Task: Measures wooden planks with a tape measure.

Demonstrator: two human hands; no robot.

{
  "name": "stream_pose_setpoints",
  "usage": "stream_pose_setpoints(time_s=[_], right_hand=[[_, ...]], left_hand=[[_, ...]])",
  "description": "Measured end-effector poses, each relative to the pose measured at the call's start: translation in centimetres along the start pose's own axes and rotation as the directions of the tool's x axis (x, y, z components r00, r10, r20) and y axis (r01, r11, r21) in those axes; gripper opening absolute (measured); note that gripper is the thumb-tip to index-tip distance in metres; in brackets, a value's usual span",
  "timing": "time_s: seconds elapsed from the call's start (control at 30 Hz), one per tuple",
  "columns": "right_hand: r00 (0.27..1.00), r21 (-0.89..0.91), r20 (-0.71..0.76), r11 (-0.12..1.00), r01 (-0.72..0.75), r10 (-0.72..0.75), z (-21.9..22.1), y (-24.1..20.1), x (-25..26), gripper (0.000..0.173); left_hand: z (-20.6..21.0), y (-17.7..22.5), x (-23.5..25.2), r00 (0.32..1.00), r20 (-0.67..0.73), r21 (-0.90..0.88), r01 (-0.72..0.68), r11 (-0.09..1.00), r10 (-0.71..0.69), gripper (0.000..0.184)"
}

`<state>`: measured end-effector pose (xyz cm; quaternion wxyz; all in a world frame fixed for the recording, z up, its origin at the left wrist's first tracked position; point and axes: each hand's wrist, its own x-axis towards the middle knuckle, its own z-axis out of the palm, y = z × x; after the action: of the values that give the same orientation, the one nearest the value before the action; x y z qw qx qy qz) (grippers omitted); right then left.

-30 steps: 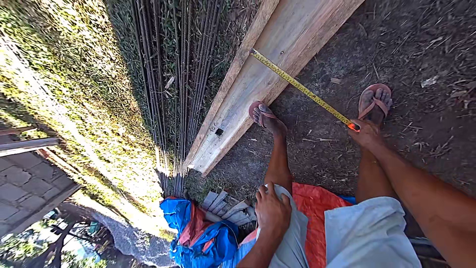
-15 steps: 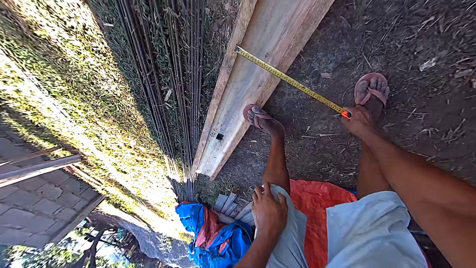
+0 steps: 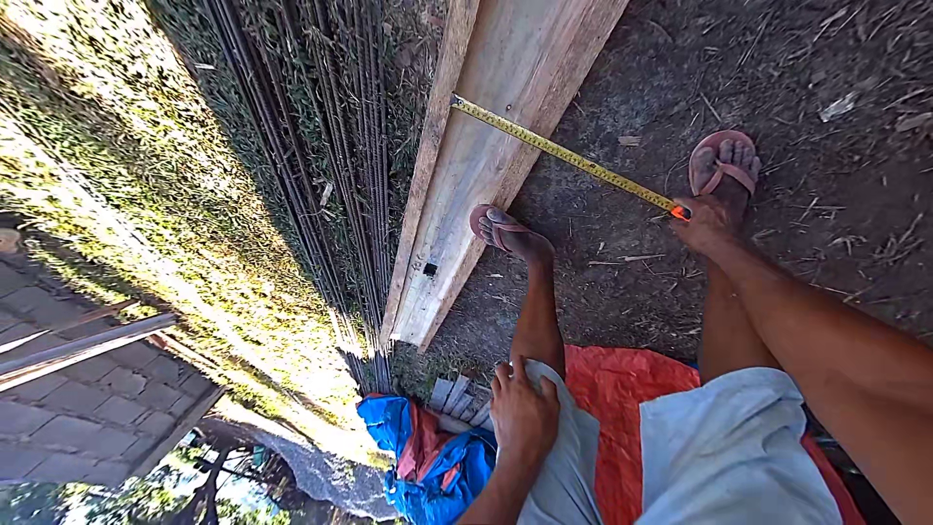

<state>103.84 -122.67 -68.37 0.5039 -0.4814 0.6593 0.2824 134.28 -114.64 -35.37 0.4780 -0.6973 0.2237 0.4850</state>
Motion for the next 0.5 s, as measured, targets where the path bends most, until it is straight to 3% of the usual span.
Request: stream_pose_setpoints(time_s=[0.5], right_hand=[[0.999, 0.0, 0.045, 1.0, 0.019, -0.019, -0.9, 0.2, 1.1, 0.044]], left_hand=[[0.0, 0.2, 0.0, 1.0, 0.002, 0.033, 0.003, 0.999, -0.003, 0.055]])
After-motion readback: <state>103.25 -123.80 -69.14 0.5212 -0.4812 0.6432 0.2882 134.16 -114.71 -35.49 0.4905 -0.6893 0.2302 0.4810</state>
